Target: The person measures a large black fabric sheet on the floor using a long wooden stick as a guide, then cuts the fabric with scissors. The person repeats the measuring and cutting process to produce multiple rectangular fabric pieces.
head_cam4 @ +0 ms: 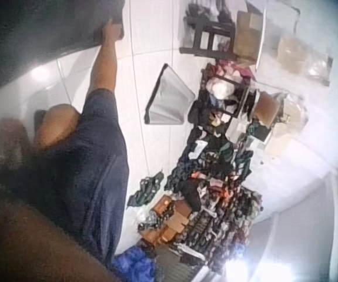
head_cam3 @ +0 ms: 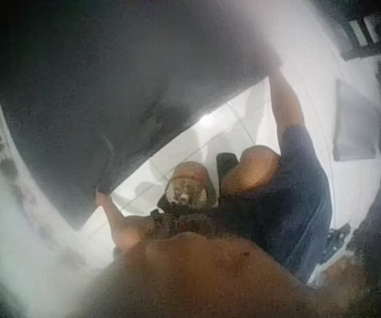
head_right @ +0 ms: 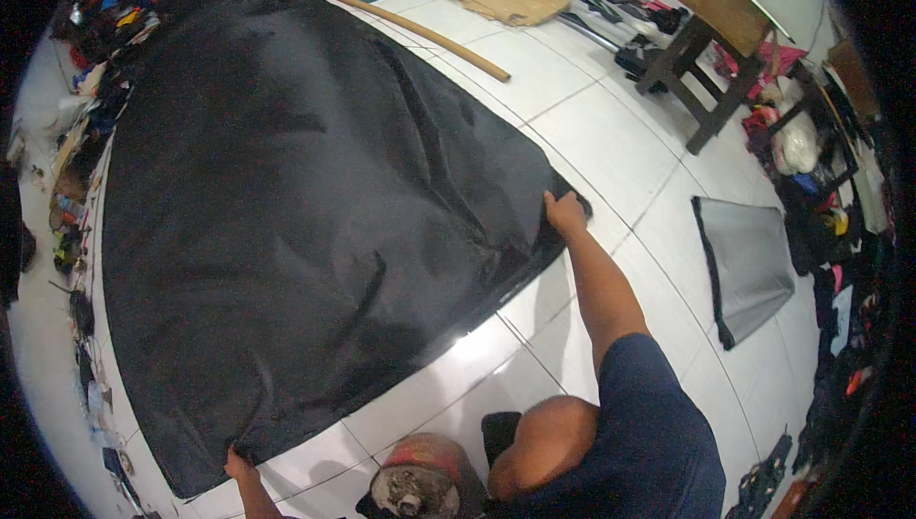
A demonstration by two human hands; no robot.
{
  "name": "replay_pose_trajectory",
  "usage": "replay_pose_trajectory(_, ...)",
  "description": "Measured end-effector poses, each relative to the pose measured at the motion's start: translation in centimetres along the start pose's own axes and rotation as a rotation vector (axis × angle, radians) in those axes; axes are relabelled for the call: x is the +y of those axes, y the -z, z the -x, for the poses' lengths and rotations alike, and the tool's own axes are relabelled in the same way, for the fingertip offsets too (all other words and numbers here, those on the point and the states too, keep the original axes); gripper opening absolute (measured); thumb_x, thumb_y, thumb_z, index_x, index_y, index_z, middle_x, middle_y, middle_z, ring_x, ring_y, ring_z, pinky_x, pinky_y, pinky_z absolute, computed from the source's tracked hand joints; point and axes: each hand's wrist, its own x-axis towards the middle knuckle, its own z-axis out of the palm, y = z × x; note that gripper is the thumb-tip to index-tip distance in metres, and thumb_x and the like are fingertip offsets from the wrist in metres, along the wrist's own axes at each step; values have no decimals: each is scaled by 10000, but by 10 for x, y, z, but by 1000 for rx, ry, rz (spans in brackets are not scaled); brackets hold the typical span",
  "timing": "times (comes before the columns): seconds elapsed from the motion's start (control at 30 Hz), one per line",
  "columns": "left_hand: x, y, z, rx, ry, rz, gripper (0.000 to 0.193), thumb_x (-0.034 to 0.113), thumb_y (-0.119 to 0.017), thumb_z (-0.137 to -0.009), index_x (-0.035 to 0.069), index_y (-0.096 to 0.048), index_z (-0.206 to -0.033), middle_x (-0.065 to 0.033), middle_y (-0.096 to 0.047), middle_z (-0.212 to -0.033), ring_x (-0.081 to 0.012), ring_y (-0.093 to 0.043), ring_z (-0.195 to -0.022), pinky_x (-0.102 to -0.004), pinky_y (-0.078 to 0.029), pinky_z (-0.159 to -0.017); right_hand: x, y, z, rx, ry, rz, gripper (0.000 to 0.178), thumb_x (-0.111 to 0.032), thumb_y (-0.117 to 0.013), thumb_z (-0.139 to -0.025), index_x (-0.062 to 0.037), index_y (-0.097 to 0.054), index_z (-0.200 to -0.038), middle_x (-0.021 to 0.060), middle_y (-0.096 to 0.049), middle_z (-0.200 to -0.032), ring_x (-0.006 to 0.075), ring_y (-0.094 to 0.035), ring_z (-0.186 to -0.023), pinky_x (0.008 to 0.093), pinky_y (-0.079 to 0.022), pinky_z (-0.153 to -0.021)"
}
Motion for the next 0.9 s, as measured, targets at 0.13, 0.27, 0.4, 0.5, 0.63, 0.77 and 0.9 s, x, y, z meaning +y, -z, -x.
replay_pose_trajectory(0.13, 13, 2, -11, 6, -45, 33, 570, 102, -699, -840, -131, -437, -1290, -212, -553, -1303, -359, -594, -1101, -460, -513, -954, -18, -13, 11, 63, 198, -52, 509, -394, -622, -898, 9, -557, -1202, 273, -639, -1150, 448, -593, -1121, 489, -472, -948)
replay_pose_trajectory(0.27, 19, 30, -22, 44, -94, 35, 587, 73, -687, -846, -112, -402, -1325, -207, -532, -1326, -365, -587, -1119, -457, -509, -956, -56, -24, 29, 108, 378, -173, 342, -264, -623, -881, -27, -529, -1108, 274, -634, -1131, 456, -609, -1066, 514, -472, -886)
replay_pose_trajectory(0.4, 5, -8, 18, 194, -150, -182, 498, 119, -721, -788, -17, -552, -1237, -122, -606, -1254, -345, -612, -1062, -454, -517, -827, 21, -9, -8, 156, 258, -206, 343, -171, -619, -859, -28, -467, -1131, 268, -629, -1031, 442, -631, -964, 497, -485, -830)
replay_pose_trajectory(0.5, 9, -4, 13, 244, -148, -141, 577, 93, -736, -767, -5, -495, -1282, -109, -575, -1310, -321, -588, -1116, -436, -503, -875, 32, -19, -15, 115, 258, -395, 424, -176, -648, -843, -31, -468, -1198, 234, -638, -1092, 366, -649, -973, 456, -494, -849)
replay_pose_trajectory(0.63, 9, 16, 2, 96, -256, -84, 663, 106, -770, -753, 40, -452, -1332, -120, -546, -1349, -339, -557, -1172, -455, -484, -936, 3, -17, -20, -7, 126, -721, 537, -166, -696, -809, -11, -474, -1272, 201, -627, -1160, 278, -638, -993, 416, -508, -869)
replay_pose_trajectory(0.77, 20, 33, 8, 329, -260, -523, 770, 176, -752, -825, 61, -318, -1450, -226, -436, -1419, -429, -502, -1230, -456, -441, -1024, -22, 3, -19, -235, -85, -1225, 452, -162, -713, -793, 41, -573, -1172, 166, -675, -1038, 288, -661, -918, 396, -533, -842)
replay_pose_trajectory(0.9, 24, -23, 65, 307, -525, -1132, 800, 350, -697, -896, 78, -278, -1521, -311, -348, -1461, -483, -431, -1294, -480, -381, -1081, 59, 29, -54, 152, 212, -681, 431, -236, -738, -795, 64, -612, -1078, 176, -696, -988, 314, -676, -859, 392, -537, -822)
